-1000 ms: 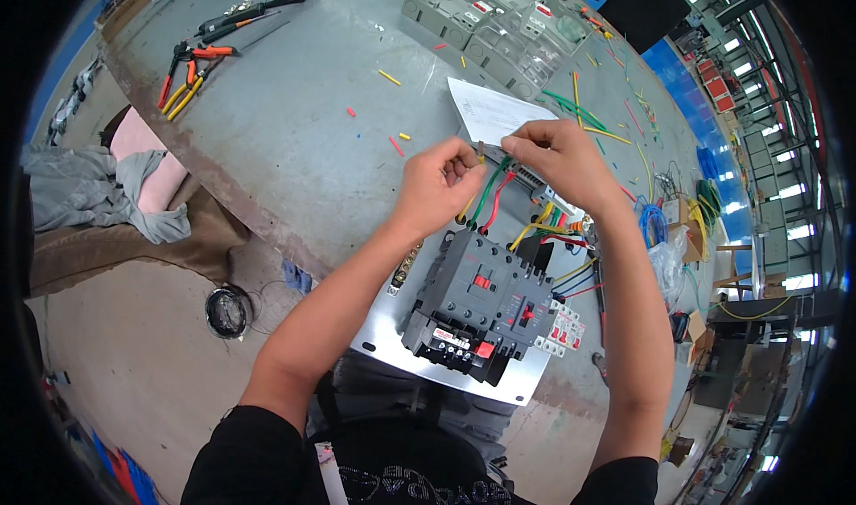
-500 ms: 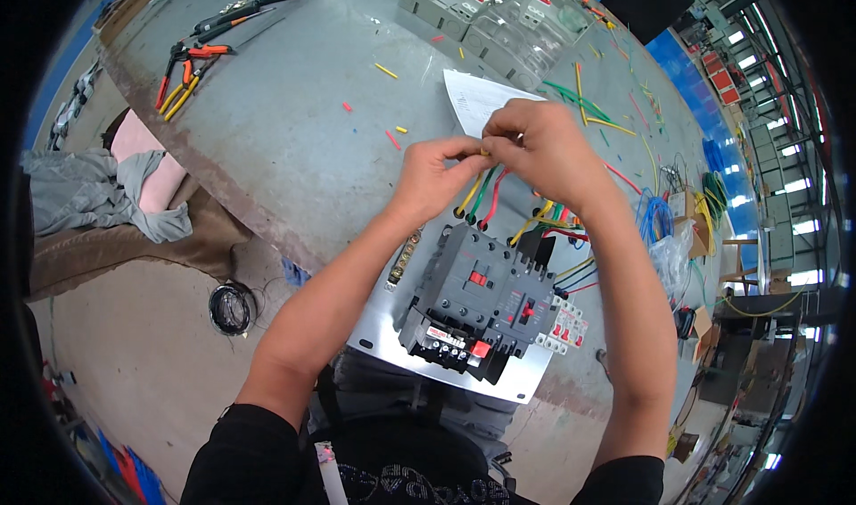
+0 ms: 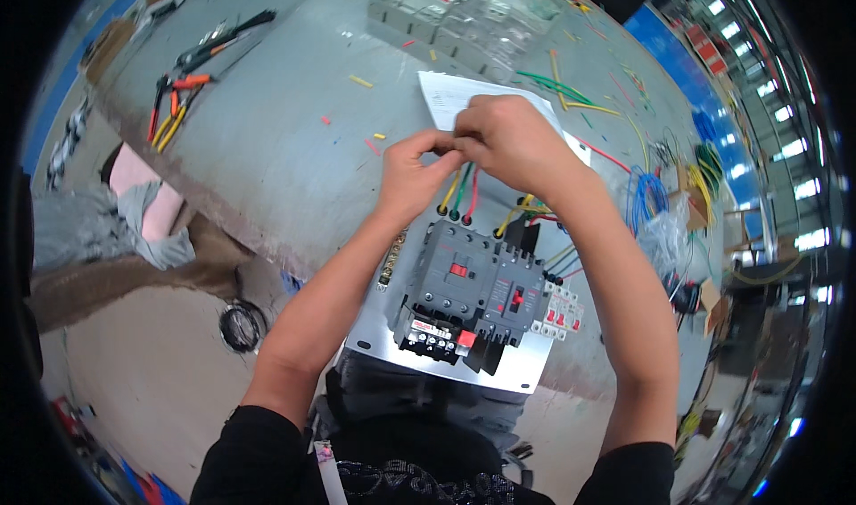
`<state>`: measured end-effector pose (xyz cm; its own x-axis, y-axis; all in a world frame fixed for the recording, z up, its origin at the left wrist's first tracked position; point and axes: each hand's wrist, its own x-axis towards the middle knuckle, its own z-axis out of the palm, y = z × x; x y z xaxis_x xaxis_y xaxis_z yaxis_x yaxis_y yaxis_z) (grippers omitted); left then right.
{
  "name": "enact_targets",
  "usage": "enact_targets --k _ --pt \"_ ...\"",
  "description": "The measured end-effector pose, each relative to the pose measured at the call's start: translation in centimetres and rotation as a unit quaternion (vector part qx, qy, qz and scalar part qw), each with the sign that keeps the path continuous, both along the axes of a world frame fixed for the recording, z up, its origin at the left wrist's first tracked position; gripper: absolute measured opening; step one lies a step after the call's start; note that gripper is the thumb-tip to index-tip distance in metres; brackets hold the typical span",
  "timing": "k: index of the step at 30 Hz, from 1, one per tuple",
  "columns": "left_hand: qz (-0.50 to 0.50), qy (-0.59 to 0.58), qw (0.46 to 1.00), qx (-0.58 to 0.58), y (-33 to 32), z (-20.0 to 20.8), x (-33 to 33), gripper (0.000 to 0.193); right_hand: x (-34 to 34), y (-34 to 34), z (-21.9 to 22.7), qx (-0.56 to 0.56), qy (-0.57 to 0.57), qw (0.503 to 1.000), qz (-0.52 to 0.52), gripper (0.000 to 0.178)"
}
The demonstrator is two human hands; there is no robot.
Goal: The person assembles an electrical panel by stripping wires, crimping terminals, and connecting them to circuit breakers and a terminal block. They use pliers and a crimping tool to prepare and secure the connections.
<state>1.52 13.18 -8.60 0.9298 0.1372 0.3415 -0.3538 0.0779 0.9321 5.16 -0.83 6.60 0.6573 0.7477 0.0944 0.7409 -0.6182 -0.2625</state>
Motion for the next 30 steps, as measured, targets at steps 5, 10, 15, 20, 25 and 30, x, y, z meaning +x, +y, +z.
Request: enact_targets --k 5,10,15,20,25,30 --pt "-0.046 0.010 0.999 -0.012 0.5 -0.9 0.3 0.024 -0.4 -3.5 1.5 0.138 0.023 0.989 -0.055 0.021" --pt "-0.061 0.025 0.998 -0.017 0.9 -1.5 0.1 0.028 -7.6 -14.3 5.5 0.220 0.047 0.952 -0.206 0.025" --pt "-0.020 0.038 0.999 0.009 1.6 -1.5 -0.3 0.027 -18.3 -26.7 0.8 0.152 0.077 0.903 -0.395 0.021" --pt "-0.004 -0.005 0.996 0.084 2.8 5.0 -4.5 0.022 -24.7 -30.5 -4.9 0.254 0.116 0.852 -0.443 0.022" --pt "-0.207 -0.021 0.905 0.371 -3.1 13.2 -8.4 0.019 -26.2 -34.7 -8.3 0.173 0.031 0.843 -0.509 0.025" --pt "-0.294 0.008 0.783 0.548 -9.8 13.6 -7.1 0.033 -26.4 -36.2 -9.6 0.172 -0.025 0.857 -0.485 0.033"
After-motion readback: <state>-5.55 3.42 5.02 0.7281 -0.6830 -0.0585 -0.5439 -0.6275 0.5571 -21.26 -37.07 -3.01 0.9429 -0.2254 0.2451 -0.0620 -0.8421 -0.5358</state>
